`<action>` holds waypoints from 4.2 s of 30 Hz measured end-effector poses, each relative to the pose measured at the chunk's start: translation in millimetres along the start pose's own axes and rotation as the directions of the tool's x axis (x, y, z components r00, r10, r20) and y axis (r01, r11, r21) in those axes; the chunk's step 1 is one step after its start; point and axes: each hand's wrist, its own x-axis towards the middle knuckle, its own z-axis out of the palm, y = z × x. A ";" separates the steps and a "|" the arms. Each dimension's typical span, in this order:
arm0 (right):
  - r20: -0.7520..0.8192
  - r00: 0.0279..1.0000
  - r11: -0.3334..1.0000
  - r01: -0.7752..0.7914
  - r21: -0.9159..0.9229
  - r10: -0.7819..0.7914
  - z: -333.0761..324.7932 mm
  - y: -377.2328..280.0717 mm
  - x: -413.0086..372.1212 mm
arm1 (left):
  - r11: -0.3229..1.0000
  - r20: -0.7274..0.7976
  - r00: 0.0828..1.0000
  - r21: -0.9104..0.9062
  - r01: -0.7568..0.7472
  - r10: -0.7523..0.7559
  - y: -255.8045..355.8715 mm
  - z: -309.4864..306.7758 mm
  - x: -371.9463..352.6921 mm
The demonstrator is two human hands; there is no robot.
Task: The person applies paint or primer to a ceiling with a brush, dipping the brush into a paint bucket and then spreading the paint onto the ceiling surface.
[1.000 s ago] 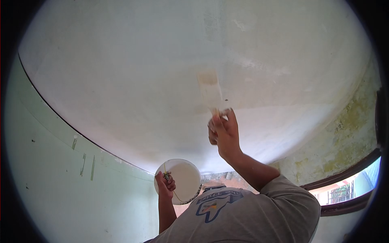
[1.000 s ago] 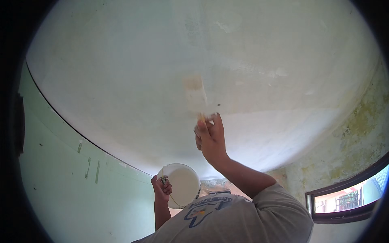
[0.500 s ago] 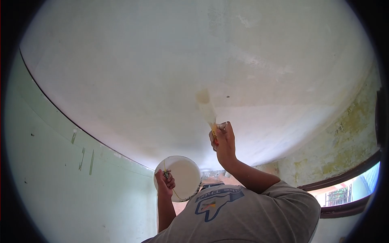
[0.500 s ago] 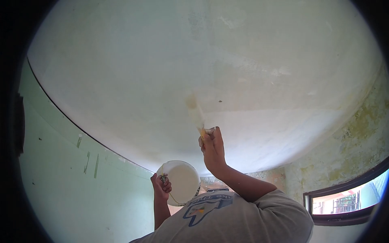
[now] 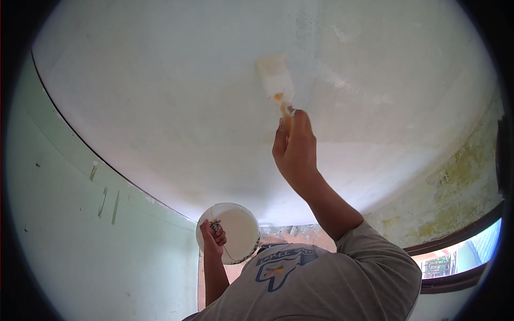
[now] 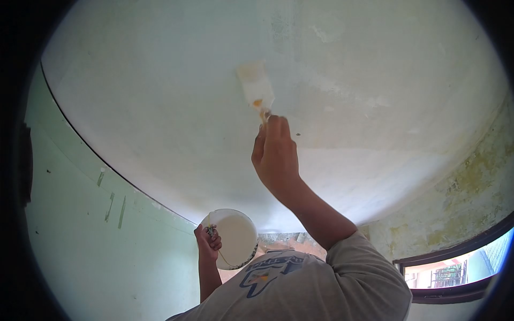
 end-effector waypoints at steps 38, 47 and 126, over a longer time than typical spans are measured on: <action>0.110 0.988 0.967 0.128 -0.220 -0.106 -63.6 -72.5 60.4 | 0.999 0.059 0.998 0.015 0.032 -0.033 -1.9 -14.3 10.1; 0.392 0.913 0.964 -0.005 -0.266 0.113 -45.0 -33.8 -23.3 | 0.999 -0.018 1.000 0.032 0.019 -0.018 -1.1 -5.9 5.6; -0.704 0.414 0.809 -0.409 0.422 0.577 -253.6 219.1 34.9 | 0.984 -0.136 0.990 0.171 0.057 -0.034 8.6 12.6 -0.9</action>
